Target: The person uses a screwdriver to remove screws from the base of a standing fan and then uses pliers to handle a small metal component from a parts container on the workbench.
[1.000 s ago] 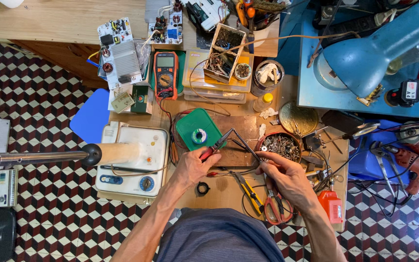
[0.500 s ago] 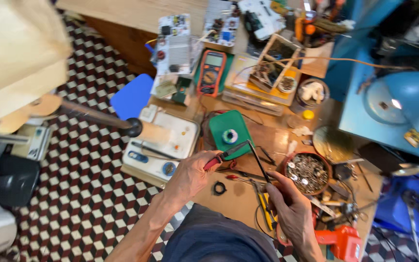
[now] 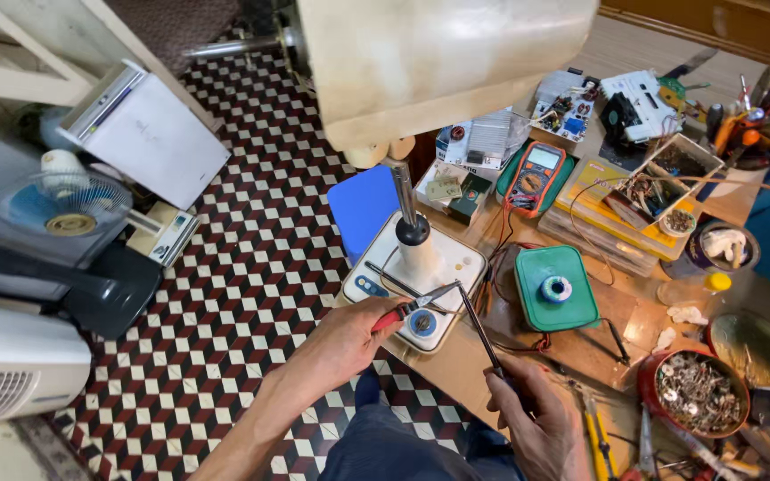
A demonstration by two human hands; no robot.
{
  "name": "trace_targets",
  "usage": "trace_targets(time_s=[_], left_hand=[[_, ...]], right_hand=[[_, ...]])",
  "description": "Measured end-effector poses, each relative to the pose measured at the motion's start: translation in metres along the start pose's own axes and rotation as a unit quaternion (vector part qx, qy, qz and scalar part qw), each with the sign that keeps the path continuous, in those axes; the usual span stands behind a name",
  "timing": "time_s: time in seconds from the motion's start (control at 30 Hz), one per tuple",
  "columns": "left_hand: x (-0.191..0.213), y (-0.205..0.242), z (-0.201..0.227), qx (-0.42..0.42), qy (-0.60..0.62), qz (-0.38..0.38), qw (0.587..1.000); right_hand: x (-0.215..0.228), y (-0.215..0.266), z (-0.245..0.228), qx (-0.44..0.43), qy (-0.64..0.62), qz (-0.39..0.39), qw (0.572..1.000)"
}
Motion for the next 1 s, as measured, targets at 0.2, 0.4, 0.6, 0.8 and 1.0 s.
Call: trace_targets(time_s=[0.2, 0.4, 0.6, 0.8, 1.0], left_hand=[[0.031, -0.004, -0.048, -0.065, -0.096, -0.067, 0.991], [0.053, -0.009, -0.058, -0.157, -0.080, -0.050, 0.983], [0.064, -0.012, -0.054, -0.171, -0.057, -0.039, 0.983], [0.053, -0.014, -0.054, -0.100, -0.050, -0.077, 0.991], [0.040, -0.004, -0.061, -0.066, 0.034, -0.070, 0.995]], right_hand=[[-0.059, 0.044, -0.022, -0.152, -0.221, -0.013, 0.963], [-0.077, 0.058, -0.042, -0.178, -0.237, 0.013, 0.955], [-0.079, 0.055, -0.053, -0.150, -0.232, -0.016, 0.961], [-0.091, 0.055, -0.033, -0.177, -0.340, -0.020, 0.923], [-0.098, 0.058, -0.028, -0.169, -0.386, -0.015, 0.907]])
Point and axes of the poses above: each hand's wrist, its own y-axis away from the middle knuckle, its own x-axis out of the back of the hand, z = x × y, the point moved 7 cm from there along -y, towards the middle knuckle, and after that the axes turned 12 degrees about z, right-handed, at the moved point
